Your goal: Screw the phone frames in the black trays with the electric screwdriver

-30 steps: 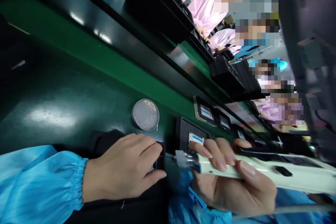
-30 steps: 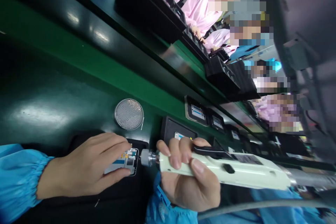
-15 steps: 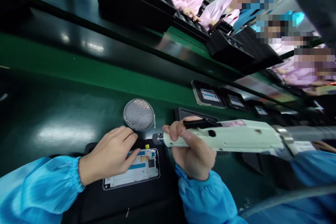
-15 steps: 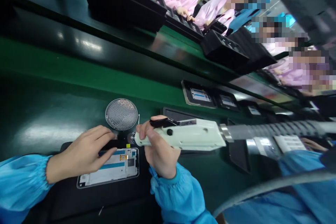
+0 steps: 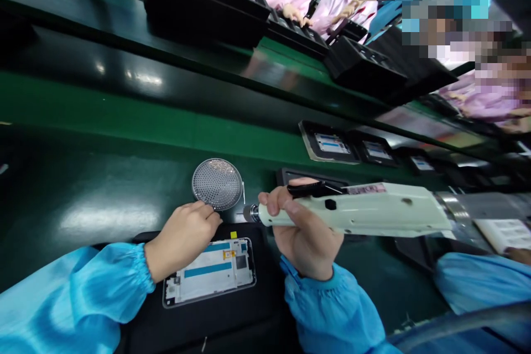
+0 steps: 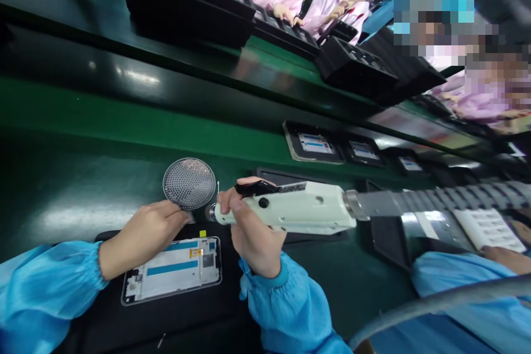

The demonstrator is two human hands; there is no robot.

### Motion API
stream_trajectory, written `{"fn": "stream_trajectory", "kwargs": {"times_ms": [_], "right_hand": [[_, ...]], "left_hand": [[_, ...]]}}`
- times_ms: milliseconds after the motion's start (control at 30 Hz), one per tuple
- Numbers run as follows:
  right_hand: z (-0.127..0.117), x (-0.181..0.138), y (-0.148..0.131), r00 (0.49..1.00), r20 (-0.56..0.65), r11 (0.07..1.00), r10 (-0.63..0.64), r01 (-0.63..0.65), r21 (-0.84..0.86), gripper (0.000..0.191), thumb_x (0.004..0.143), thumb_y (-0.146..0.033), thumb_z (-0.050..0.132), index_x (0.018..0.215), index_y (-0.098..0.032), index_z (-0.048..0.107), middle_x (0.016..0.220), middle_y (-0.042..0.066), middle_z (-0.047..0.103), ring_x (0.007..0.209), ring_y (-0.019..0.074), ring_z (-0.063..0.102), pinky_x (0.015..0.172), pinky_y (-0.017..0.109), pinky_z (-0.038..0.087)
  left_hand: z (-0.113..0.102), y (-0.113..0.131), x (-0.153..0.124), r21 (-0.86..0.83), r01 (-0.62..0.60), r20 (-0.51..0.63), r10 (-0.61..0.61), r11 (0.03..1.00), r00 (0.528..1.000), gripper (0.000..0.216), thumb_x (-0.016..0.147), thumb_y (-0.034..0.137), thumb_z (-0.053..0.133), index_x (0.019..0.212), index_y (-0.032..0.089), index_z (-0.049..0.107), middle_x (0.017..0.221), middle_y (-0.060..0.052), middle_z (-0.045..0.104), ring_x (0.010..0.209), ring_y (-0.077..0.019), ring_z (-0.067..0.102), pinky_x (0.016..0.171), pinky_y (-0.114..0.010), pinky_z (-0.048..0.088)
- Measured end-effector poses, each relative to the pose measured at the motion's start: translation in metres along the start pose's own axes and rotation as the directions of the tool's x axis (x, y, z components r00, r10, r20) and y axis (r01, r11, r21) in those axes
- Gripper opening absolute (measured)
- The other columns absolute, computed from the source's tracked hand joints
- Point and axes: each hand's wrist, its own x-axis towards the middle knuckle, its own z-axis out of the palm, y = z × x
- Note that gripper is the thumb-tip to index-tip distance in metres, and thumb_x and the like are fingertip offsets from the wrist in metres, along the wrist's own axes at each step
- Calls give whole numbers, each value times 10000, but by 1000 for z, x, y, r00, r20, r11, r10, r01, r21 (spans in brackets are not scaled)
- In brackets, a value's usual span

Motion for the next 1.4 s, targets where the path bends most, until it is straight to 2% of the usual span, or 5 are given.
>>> {"fn": "stream_trajectory", "kwargs": {"times_ms": [233, 400, 533, 733, 1400], "right_hand": [[-11, 8, -1, 997, -56, 997, -56, 54, -46, 177, 769, -215, 706, 937, -244, 660, 604, -48, 533, 589, 119, 540, 692, 350, 500], [0, 19, 3, 999, -19, 997, -46, 45, -56, 191, 773, -205, 708, 946, -240, 634, 632, -56, 567, 592, 114, 559, 691, 344, 496], [36, 38, 22, 998, 47, 997, -47, 50, -66, 219, 739, -210, 709, 932, -235, 607, 611, -61, 555, 580, 126, 559, 648, 340, 487], [74, 51, 57, 997, -12, 995, 80, -80, -53, 223, 617, -197, 684, 833, -207, 628, 613, -50, 536, 561, 135, 552, 552, 331, 473], [68, 43, 75, 993, 51, 981, 111, -101, -165, 209, 660, -229, 673, 848, -188, 592, 685, -30, 568, 659, 152, 593, 658, 362, 491]], "left_hand": [[-18, 8, -17, 185, -11, 61, 0, 983, 998, 345, 1003, 224, 471, 732, 113, 653, 650, -73, 605, 608, -222, 609, 542, -346, 509], [-30, 16, -69, 325, -36, 64, 15, 945, 998, 331, 991, 206, 470, 1201, 19, 646, 1138, -230, 678, 997, -365, 656, 826, -520, 547], [-28, 13, -90, 215, 10, 10, -13, 977, 1000, 319, 985, 205, 516, 1251, 65, 621, 1283, -222, 619, 1170, -370, 588, 960, -529, 500], [-29, 12, -87, 90, 45, -10, -44, 995, 999, 285, 967, 170, 531, 1220, 80, 628, 1268, -220, 600, 1159, -370, 572, 923, -542, 514], [-28, 15, -84, 30, 78, -22, -78, 996, 997, 260, 949, 172, 534, 1156, 66, 649, 1228, -224, 606, 1150, -379, 571, 926, -565, 515]]}}
